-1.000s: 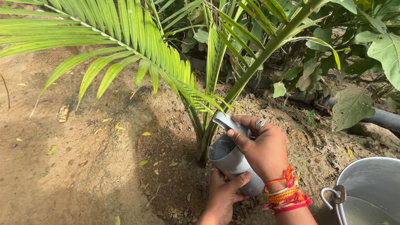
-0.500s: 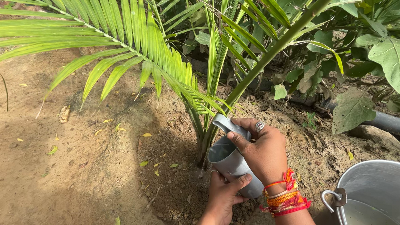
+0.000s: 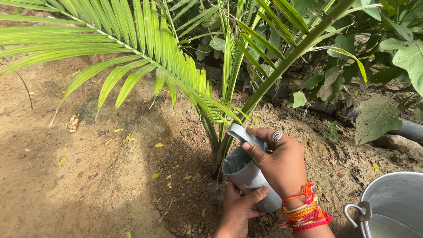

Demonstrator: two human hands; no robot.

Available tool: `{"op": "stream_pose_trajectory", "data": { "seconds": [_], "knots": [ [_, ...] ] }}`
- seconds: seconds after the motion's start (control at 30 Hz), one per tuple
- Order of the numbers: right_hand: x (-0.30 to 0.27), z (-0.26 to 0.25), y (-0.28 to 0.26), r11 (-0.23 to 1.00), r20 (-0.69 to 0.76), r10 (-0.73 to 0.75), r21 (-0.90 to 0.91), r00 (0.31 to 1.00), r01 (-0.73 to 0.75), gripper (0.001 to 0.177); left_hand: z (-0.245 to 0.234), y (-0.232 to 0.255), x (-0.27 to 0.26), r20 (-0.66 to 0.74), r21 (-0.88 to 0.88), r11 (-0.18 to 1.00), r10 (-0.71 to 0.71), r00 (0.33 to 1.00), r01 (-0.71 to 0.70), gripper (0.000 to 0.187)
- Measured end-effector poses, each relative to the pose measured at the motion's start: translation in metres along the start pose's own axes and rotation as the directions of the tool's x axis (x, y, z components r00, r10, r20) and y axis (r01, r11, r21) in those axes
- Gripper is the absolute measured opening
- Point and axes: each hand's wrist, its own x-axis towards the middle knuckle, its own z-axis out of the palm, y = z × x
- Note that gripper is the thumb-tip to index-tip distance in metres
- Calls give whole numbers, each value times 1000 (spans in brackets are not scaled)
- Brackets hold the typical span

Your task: The person scoops water from a metal bucket using a metal container, pours the water around the base of a small palm plant, and dips the container back into the bucket.

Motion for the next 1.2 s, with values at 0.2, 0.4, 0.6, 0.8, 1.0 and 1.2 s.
{"op": "stream_pose_trajectory", "data": {
  "seconds": [0.2,0.4,0.6,0.8,1.0,1.2],
  "knots": [
    [0,1,-1,999,8,-24,49,1000,24,38,0,2,0,-22,21,1000,10,1000,-10,88],
    [0,1,-3,999,-9,39,3,999,-39,39,1,7,-3,-28,18,1000,-10,1000,11,94],
    [2,1,0,999,-1,52,-11,999,-52,38,4,10,-7,-21,22,1000,-18,1000,19,97],
    [1,2,5,998,-11,45,-35,999,-45,40,2,11,-7,19,-13,1000,11,1000,-10,95],
    [3,4,9,999,8,30,19,1000,-31,40,1,4,-4,13,-29,999,25,1000,-25,95],
    [2,2,5,999,18,30,-13,999,-30,39,1,4,-3,27,-23,999,27,999,-26,92]
  ]
}}
